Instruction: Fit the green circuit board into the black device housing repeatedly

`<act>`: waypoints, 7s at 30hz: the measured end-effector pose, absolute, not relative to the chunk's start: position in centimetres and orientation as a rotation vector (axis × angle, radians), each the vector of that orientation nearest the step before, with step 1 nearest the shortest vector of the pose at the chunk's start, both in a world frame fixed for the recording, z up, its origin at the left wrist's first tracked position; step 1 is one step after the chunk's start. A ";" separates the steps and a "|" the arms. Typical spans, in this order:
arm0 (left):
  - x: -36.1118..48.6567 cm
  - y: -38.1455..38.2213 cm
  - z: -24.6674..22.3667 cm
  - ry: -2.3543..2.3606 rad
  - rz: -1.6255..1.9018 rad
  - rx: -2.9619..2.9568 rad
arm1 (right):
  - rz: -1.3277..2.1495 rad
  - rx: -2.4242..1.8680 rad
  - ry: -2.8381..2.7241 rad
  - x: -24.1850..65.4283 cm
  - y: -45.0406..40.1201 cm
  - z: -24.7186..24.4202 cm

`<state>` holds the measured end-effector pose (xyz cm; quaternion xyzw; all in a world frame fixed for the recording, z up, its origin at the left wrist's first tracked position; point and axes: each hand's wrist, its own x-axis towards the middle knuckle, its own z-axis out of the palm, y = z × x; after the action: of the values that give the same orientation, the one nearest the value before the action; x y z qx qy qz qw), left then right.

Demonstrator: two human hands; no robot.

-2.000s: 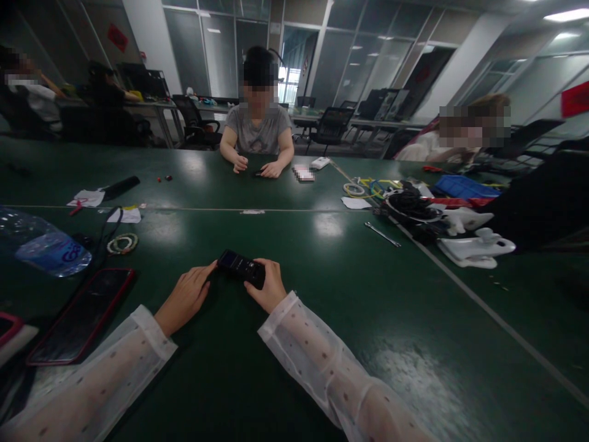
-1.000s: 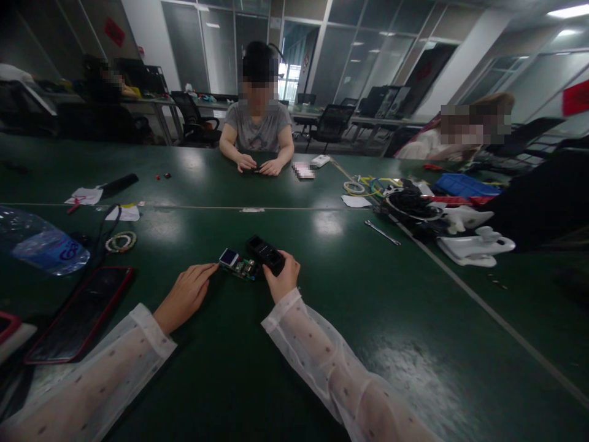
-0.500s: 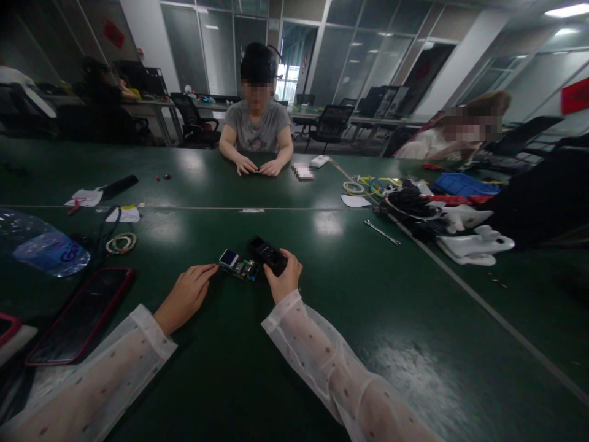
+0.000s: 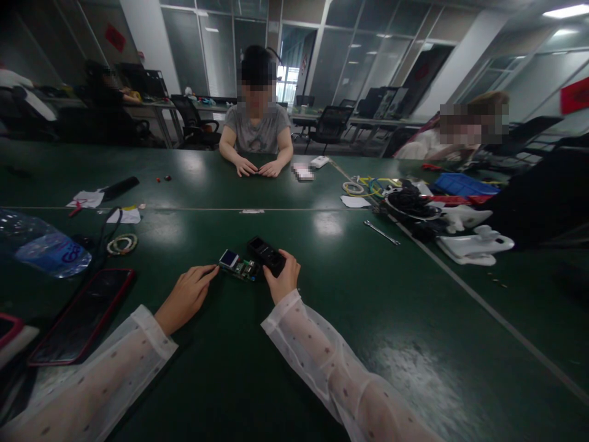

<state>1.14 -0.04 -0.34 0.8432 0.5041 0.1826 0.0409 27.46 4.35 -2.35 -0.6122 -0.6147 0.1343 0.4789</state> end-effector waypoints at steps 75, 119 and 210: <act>1.3 0.2 -0.9 1.564 0.643 2.608 | 0.567 -1.277 -1.956 26.0 2.9 -0.6; 1.2 0.1 -0.7 1.571 0.587 2.588 | 0.754 -1.320 -1.842 26.4 3.1 -0.9; 1.4 -0.2 0.0 1.572 0.584 2.556 | 0.432 -1.443 -1.351 27.3 4.5 -2.4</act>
<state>1.35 -0.16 0.02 0.8354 0.5137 0.1908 0.0422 27.31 4.52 -2.43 -0.6047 -0.5659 0.1811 0.5304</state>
